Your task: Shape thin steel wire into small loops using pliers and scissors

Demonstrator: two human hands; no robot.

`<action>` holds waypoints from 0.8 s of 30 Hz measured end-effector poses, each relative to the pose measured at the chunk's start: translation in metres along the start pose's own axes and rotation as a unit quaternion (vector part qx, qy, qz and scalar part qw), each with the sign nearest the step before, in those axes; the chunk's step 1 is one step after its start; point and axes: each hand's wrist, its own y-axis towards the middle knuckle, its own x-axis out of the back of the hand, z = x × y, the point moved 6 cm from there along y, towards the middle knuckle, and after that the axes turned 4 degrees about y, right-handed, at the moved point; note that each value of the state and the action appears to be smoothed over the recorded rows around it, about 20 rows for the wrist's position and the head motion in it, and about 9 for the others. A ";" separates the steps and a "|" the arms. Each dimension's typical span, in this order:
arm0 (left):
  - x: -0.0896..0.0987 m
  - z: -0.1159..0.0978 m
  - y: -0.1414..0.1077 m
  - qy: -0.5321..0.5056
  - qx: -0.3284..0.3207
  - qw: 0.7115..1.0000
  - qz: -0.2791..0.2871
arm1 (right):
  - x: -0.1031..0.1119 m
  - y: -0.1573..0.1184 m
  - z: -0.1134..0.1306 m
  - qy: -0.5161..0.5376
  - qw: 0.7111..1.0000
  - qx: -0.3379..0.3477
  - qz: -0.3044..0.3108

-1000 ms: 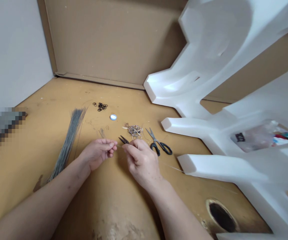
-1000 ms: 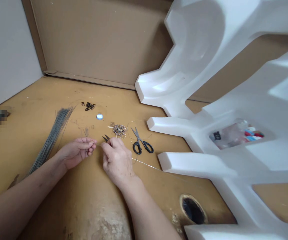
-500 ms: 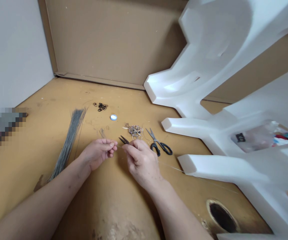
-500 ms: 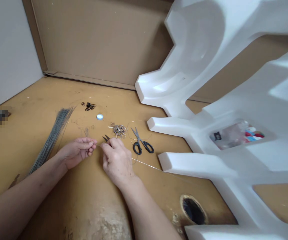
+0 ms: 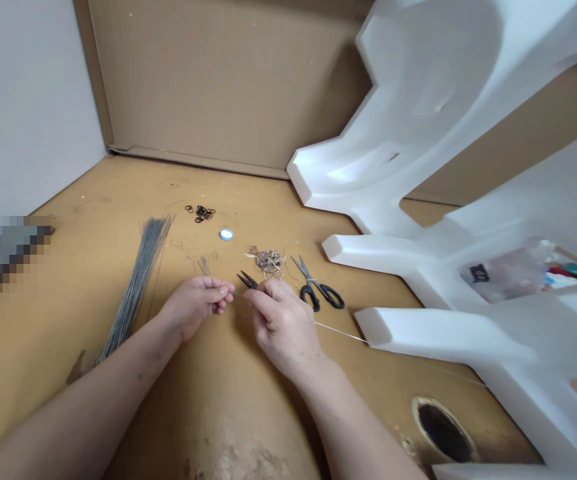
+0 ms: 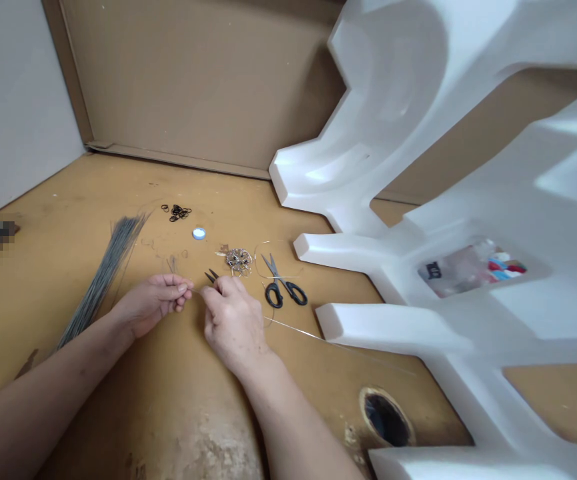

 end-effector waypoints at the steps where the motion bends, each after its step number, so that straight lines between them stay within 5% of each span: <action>1: 0.000 0.000 0.000 0.005 -0.005 1.000 -0.003 | -0.001 0.000 0.000 -0.003 1.000 -0.002 0.005; 24: 0.004 -0.003 0.000 0.154 -0.111 0.978 -0.085 | -0.012 -0.001 0.003 -0.043 0.994 -0.044 0.093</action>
